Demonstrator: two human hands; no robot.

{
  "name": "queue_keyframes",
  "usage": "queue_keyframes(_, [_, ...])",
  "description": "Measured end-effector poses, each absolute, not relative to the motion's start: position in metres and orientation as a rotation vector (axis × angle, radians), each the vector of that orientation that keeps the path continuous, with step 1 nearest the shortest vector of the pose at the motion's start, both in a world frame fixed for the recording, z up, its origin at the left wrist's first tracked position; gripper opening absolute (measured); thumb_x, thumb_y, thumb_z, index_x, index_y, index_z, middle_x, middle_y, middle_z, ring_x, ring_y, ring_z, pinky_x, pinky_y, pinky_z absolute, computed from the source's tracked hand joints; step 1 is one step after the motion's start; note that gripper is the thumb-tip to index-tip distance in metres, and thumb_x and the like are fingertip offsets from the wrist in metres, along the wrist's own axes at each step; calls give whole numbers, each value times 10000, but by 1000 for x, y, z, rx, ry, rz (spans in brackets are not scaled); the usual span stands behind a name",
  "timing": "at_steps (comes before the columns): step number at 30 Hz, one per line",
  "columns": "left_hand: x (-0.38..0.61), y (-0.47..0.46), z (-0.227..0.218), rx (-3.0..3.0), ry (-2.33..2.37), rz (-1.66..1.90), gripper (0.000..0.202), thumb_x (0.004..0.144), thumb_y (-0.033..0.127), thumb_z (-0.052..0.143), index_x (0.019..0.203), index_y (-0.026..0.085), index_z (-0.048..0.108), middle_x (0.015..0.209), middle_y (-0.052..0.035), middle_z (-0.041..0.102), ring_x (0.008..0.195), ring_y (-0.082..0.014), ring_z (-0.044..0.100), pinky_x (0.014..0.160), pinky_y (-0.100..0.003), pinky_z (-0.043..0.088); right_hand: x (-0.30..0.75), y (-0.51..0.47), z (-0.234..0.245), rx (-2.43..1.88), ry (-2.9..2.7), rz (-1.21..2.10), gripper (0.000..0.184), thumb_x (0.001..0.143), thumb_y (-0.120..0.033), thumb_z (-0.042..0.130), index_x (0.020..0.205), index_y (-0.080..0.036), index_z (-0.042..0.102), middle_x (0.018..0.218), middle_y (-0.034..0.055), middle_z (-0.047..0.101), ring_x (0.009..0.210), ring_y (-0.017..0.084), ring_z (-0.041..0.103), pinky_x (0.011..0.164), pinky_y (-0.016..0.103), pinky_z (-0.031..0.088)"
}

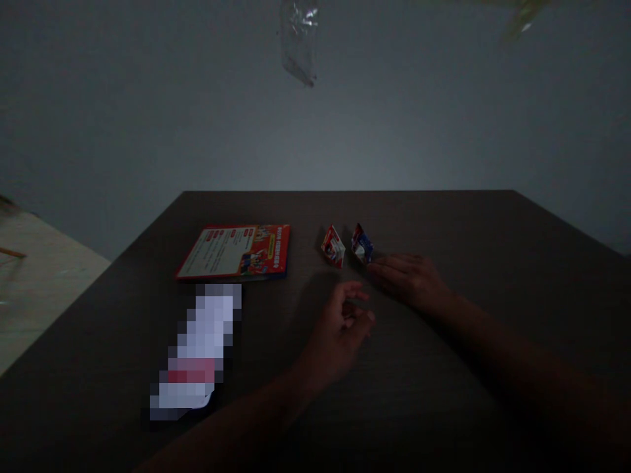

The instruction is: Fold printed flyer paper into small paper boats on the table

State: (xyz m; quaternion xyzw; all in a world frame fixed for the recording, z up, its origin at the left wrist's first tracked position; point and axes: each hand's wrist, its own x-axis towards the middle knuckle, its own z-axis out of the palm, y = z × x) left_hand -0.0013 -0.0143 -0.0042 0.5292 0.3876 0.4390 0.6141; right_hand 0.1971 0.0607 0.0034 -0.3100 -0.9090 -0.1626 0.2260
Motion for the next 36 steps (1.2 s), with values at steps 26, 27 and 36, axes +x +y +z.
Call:
queue_keyframes(26, [-40,-5,43,2291,1445,570,110,856,243,490,886,175,571,946,-82,582,912,-227,557,787,-350,450,173,7,8,-919,-2410,193,149,893,-210,514,941,-170,649,841,64,689,725,154,646,631,273,530])
queue_keyframes(27, [-40,-6,44,2339,1468,516,118,860,249,484,887,174,571,950,-86,579,915,-234,555,785,-356,452,174,7,8,-922,-2412,204,150,893,-210,515,944,-173,651,856,65,689,744,157,648,647,277,534])
queue_keyframes(36, [-62,10,66,2564,1726,306,175,875,208,436,914,146,594,976,-113,583,932,-248,552,806,-368,461,187,10,13,-1069,-2367,259,164,894,-227,510,923,-191,667,870,55,689,761,155,654,676,282,542])
